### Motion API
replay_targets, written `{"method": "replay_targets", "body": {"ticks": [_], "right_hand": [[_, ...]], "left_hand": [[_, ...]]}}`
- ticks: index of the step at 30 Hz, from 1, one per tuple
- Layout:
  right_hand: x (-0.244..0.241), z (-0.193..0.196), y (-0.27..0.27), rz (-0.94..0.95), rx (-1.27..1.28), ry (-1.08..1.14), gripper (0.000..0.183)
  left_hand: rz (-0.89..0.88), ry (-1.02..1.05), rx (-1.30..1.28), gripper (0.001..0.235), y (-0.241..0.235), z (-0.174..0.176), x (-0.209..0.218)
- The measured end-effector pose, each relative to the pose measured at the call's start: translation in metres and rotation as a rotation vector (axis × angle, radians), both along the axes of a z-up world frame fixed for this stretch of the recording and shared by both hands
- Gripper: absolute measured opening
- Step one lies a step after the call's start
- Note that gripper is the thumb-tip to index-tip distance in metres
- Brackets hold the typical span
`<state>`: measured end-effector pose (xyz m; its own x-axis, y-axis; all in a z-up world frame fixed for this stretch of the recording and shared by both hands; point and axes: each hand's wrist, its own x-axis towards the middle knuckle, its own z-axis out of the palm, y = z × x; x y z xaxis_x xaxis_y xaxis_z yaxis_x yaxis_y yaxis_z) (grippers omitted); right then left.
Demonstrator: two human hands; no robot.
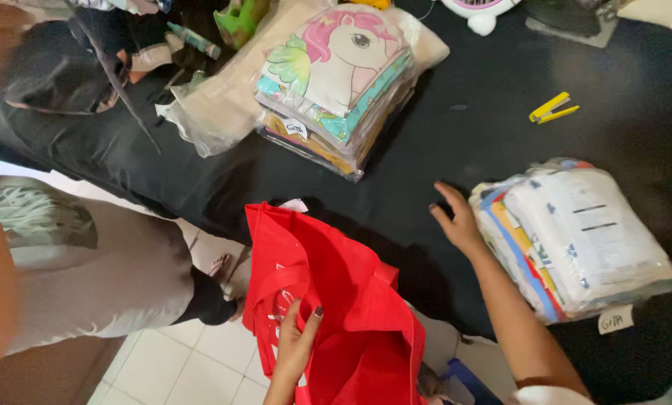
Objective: The person staples a plastic-wrapped bundle of folded clothes on a table using a yellow stapler. They then pick up a red tote bag, open it, and place the wrapped bundle inside. The person continues to handle other wrapped items and the bag on the table.
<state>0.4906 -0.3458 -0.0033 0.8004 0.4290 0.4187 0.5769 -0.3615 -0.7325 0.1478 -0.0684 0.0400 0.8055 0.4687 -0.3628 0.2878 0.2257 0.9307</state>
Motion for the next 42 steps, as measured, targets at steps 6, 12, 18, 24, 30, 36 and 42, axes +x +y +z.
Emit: {"method": "replay_targets", "body": {"ticks": [6, 12, 18, 24, 30, 36, 42], "right_hand": [[0.067, -0.029, 0.064, -0.151, 0.561, 0.32, 0.049], [0.029, -0.013, 0.183, 0.087, 0.605, 0.812, 0.071], [-0.02, 0.018, 0.191, -0.117, 0.265, -0.024, 0.037], [-0.012, -0.005, 0.17, -0.041, 0.377, 0.055, 0.01], [-0.047, -0.014, 0.095, -0.11, 0.416, 0.127, 0.009], [-0.162, -0.037, -0.021, -0.232, 0.109, 0.447, 0.008], [-0.216, -0.014, -0.066, -0.362, 0.765, 0.964, 0.061]], "left_hand": [[0.11, -0.046, 0.439, 0.05, 0.0, 0.039, 0.038], [0.066, -0.043, 0.73, 0.049, 0.038, 0.086, 0.151], [-0.074, 0.046, 0.643, 0.044, 0.038, 0.026, 0.185], [-0.057, -0.308, 0.401, 0.038, 0.048, -0.049, 0.165], [-0.102, -0.14, 0.21, 0.042, 0.057, -0.045, 0.121], [0.059, -0.23, 0.35, 0.039, 0.088, -0.062, 0.086], [-0.11, -0.108, 0.199, 0.051, 0.112, -0.071, 0.1]]}}
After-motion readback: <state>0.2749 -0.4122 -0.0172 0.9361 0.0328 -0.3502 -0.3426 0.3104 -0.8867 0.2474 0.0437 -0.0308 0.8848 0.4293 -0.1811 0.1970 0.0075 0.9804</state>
